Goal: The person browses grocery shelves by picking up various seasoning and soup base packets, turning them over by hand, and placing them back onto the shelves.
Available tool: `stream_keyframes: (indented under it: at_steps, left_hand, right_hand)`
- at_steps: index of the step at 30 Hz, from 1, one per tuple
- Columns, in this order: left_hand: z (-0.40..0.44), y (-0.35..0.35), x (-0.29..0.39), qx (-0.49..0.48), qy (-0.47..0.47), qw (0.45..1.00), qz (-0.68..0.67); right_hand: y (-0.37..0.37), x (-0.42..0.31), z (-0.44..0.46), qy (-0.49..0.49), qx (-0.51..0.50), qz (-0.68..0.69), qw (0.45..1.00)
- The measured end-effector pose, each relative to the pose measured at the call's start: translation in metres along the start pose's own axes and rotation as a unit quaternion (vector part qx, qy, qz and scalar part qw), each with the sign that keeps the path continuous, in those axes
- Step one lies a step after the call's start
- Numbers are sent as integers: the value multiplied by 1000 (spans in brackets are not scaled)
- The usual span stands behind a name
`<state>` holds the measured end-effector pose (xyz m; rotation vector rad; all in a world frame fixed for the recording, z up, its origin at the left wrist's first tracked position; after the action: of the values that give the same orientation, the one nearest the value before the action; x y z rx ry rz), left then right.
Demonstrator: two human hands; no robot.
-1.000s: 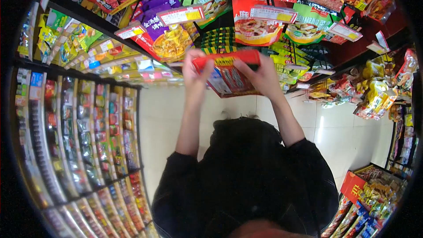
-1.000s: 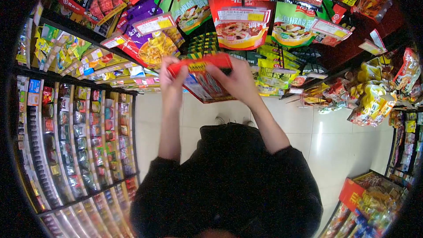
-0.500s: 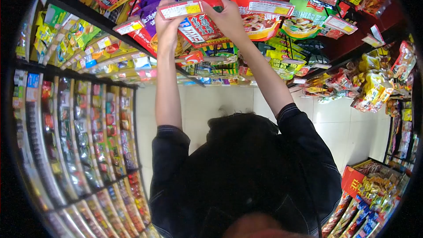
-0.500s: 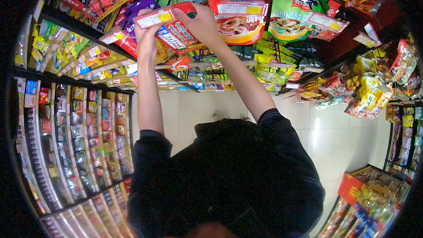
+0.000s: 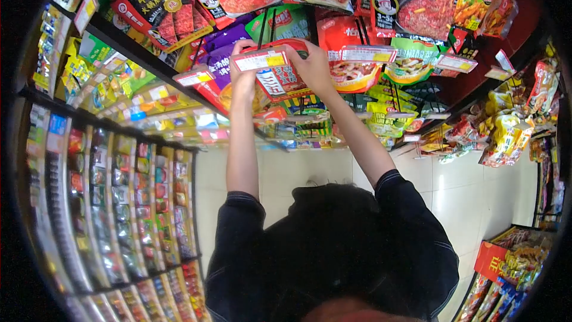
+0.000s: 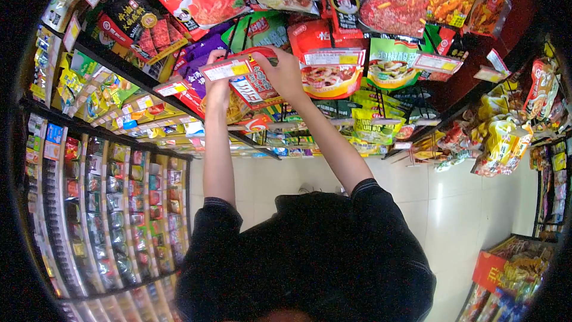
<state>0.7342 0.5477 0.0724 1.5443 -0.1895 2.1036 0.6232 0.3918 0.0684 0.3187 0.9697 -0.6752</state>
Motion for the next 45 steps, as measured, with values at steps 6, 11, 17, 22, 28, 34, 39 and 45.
stream_keyframes:
  at_steps: [6,11,17,22,28,34,39,45]
  left_hand:
    - [8,16,11,68,212,945,240]
    - [-13,17,-16,146,219,890,373]
    - [-92,66,-10,137,207,817,521]
    - [-119,74,-41,63,139,872,465]
    - [-147,70,-50,37,104,874,473]
    - [-203,81,-55,-15,84,878,471]
    - [-224,87,-75,-71,57,869,486]
    - [-215,123,-45,-113,75,912,386]
  right_hand:
    - [-27,10,-40,26,-55,-41,997]
    - [-158,30,-130,80,-168,70,980]
    - [-434,130,-177,199,409,165,875]
    - [-441,178,-141,258,355,325,838]
    - [-427,198,-74,249,336,433,799]
    - [-423,184,-107,296,449,391,747]
    - [-438,157,-131,149,281,472,822]
    - [-468,134,-191,72,362,462,806]
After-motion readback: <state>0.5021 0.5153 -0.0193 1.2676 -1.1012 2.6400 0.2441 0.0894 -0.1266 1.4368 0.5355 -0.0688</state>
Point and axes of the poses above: each hand's wrist, its own z-axis towards the middle knuckle, its own y-axis out of the palm, x = y × z, the point moved 7 cm from there along z, towards the middle knuckle, and after that the axes turned 1 degree about y, right-handed, at the moved point
